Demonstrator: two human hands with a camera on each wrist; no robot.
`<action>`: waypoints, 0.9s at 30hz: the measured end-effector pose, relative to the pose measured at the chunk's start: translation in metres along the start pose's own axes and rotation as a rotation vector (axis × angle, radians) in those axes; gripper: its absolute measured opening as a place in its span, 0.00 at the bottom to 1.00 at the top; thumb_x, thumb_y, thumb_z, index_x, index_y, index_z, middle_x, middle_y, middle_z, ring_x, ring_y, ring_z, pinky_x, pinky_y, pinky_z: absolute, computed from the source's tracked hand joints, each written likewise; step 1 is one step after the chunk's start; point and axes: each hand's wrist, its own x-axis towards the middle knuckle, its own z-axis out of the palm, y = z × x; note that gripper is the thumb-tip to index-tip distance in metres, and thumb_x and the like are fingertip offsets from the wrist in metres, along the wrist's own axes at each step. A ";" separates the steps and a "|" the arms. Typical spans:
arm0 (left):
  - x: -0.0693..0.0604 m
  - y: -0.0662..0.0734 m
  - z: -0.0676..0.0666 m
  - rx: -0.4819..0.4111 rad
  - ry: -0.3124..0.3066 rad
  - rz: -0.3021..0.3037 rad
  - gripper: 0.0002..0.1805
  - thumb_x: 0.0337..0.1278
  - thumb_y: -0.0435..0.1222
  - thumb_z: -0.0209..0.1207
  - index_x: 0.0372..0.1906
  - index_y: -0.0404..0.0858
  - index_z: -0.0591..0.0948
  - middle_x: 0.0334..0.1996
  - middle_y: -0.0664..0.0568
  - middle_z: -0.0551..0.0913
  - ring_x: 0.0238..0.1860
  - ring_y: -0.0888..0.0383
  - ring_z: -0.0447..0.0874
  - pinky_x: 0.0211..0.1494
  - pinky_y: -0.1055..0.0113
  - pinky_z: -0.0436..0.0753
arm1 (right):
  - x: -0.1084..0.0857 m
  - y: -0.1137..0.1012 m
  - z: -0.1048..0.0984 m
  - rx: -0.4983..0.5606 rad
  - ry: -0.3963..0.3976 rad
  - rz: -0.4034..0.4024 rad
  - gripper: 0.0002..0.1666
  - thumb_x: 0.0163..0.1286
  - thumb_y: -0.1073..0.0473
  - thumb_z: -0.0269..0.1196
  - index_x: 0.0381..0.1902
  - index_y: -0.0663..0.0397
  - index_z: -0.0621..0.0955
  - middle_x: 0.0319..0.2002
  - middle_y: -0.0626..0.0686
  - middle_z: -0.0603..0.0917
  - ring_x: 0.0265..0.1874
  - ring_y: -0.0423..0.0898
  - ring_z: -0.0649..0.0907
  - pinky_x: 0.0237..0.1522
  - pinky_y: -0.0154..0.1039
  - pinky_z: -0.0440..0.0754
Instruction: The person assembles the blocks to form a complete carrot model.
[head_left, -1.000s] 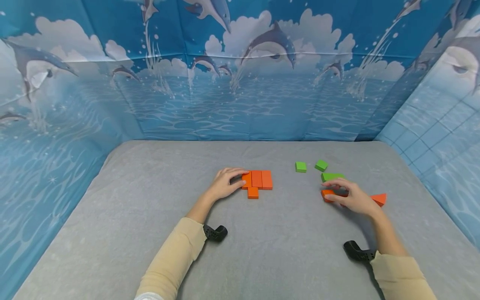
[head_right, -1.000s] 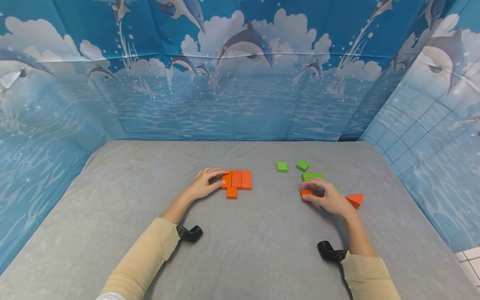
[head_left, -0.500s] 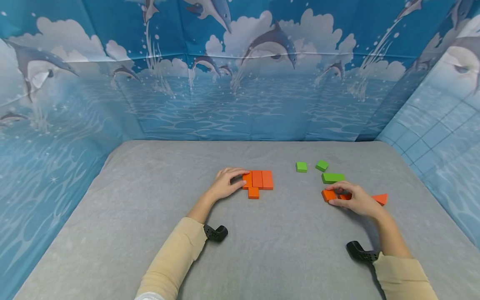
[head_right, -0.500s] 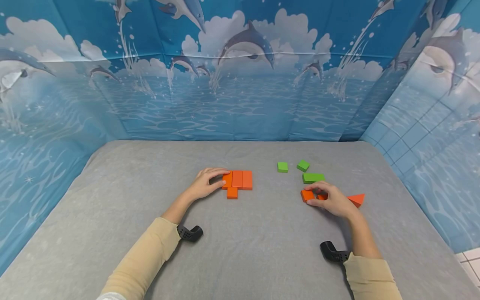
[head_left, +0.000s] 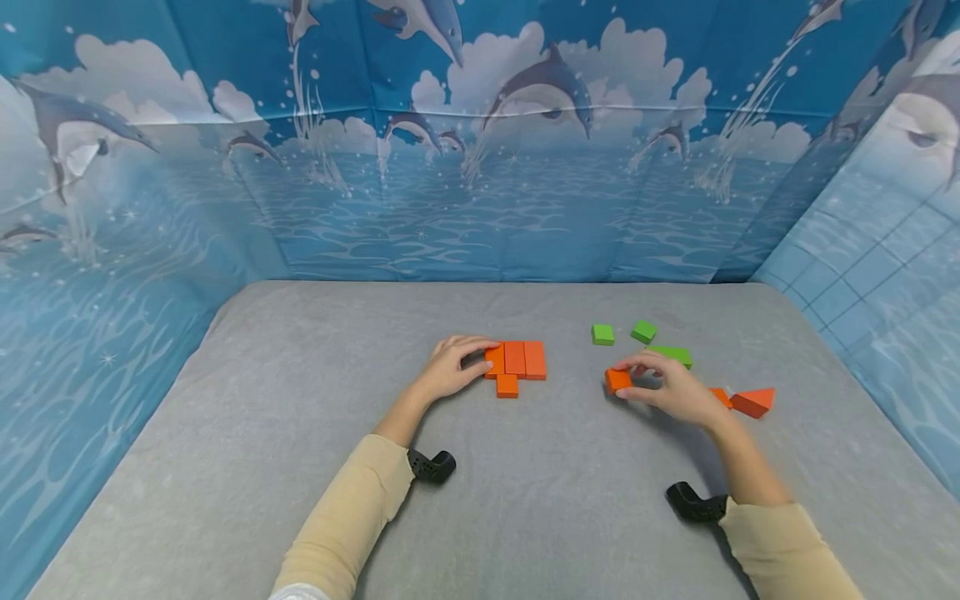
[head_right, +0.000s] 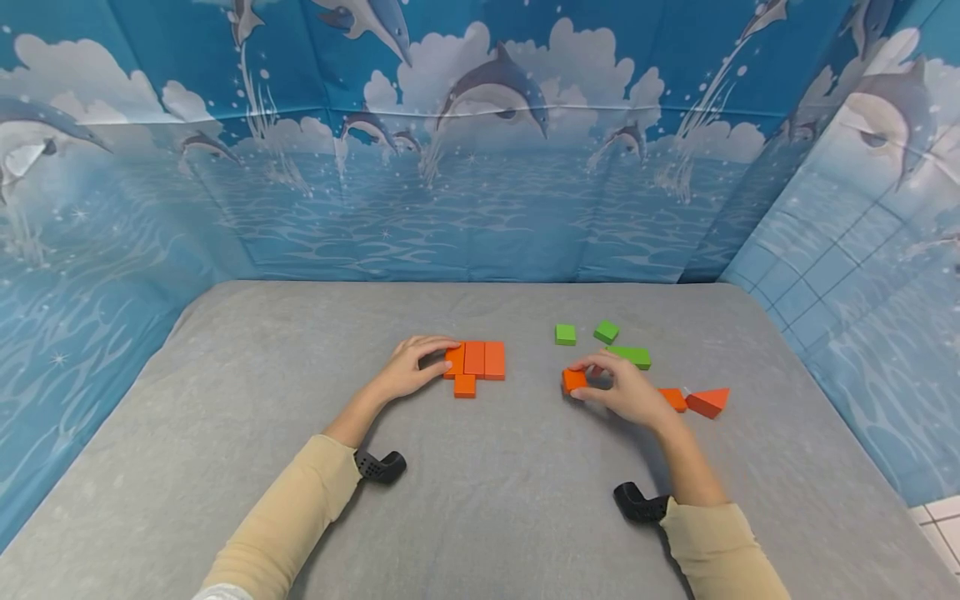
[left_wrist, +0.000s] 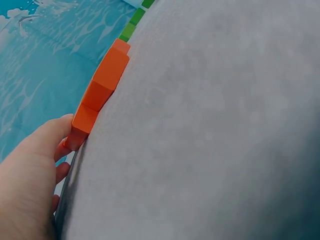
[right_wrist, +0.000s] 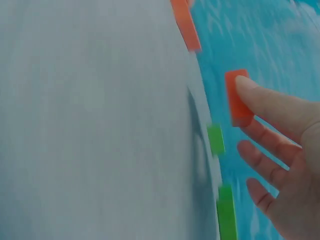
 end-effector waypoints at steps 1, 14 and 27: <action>0.000 0.000 0.000 -0.002 0.000 0.001 0.21 0.61 0.45 0.54 0.59 0.48 0.74 0.59 0.54 0.73 0.61 0.54 0.63 0.66 0.50 0.51 | 0.004 -0.005 0.004 0.023 -0.009 -0.012 0.21 0.56 0.57 0.68 0.47 0.58 0.79 0.45 0.56 0.78 0.41 0.51 0.73 0.44 0.51 0.68; -0.001 0.002 -0.001 0.005 0.009 0.022 0.21 0.61 0.44 0.54 0.59 0.46 0.75 0.59 0.53 0.73 0.61 0.53 0.64 0.65 0.49 0.53 | 0.040 -0.051 0.058 0.044 -0.017 -0.166 0.20 0.55 0.58 0.69 0.46 0.58 0.80 0.44 0.54 0.79 0.41 0.52 0.76 0.44 0.51 0.73; -0.001 0.002 -0.002 0.014 0.000 0.004 0.21 0.62 0.45 0.53 0.60 0.47 0.74 0.60 0.53 0.72 0.61 0.53 0.64 0.65 0.48 0.52 | 0.050 -0.061 0.084 -0.109 0.043 -0.183 0.21 0.51 0.57 0.71 0.43 0.55 0.81 0.38 0.50 0.78 0.39 0.47 0.75 0.40 0.44 0.63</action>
